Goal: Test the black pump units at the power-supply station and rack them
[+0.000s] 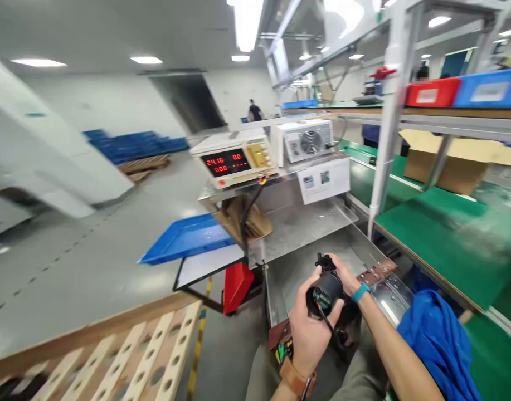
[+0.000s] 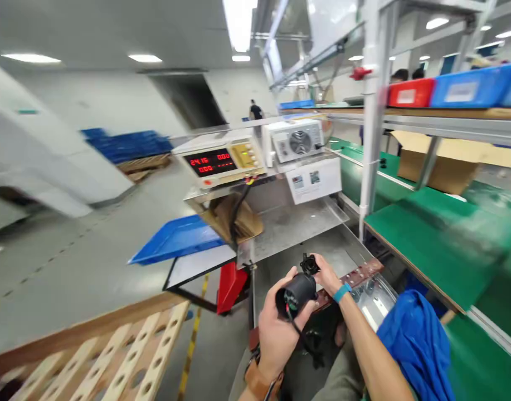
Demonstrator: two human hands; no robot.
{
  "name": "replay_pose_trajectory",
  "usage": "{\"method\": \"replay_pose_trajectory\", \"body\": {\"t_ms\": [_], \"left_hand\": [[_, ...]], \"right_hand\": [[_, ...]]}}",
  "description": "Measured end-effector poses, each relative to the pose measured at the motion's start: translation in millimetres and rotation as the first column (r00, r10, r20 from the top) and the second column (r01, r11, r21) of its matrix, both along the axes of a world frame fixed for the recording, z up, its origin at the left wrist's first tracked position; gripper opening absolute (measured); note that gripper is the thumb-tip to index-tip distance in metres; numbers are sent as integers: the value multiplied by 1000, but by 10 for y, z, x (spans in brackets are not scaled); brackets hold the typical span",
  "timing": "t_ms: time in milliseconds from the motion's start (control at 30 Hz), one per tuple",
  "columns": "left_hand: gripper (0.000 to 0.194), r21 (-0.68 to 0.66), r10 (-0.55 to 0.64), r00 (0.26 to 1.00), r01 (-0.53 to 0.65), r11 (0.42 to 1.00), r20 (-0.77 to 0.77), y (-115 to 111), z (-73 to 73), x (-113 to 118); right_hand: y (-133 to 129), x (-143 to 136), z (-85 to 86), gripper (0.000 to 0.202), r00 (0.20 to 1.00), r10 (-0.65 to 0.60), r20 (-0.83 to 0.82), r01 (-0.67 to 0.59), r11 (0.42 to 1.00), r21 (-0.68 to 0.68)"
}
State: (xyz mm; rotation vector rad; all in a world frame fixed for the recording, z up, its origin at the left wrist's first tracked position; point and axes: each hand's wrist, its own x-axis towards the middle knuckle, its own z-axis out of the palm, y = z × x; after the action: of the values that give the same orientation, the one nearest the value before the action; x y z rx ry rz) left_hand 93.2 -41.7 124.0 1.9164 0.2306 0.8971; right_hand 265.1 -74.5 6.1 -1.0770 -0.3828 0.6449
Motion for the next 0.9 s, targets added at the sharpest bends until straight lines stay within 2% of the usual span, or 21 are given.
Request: {"method": "replay_pose_trajectory", "body": {"t_ms": [100,233,333,433,567,633,733,833,900], "left_hand": [[52,-21,149,986,-151,988,-76,405,-342,100],[51,12,234,968,-234,972,-88,727,-647,225],[56,7,269,960,-269,963,-80,851,-757,276],[59,-27,345,934,-349,937,-87,918,-825,322],[54,-67,358,931,-363,929,-75,959,-883,378],[60,-143,313,948,-318,937,-56,937,-911,367],[69,-390,189,981,-192,901,-48,794,-1004,258],[62,-619,-139,987,62,783,-77,527,-1186,78],[60,-720,-373,926,217,659,-62,331,-1322,-39]], "right_hand": [[180,-133,131,63,972,170,-159,-158,984,88],[341,-345,352,61,953,232,-196,-227,973,47],[440,-460,463,60,960,239,-146,-240,971,15],[556,-532,498,61,972,218,-84,-218,976,10],[710,-571,483,70,995,98,-21,-100,991,-85],[759,-560,490,71,997,49,-65,-56,993,-105],[797,-487,542,66,970,95,-225,-108,993,-46],[847,-342,575,58,933,193,-305,-195,981,24],[914,-208,526,52,919,224,-323,-227,973,29]]}}
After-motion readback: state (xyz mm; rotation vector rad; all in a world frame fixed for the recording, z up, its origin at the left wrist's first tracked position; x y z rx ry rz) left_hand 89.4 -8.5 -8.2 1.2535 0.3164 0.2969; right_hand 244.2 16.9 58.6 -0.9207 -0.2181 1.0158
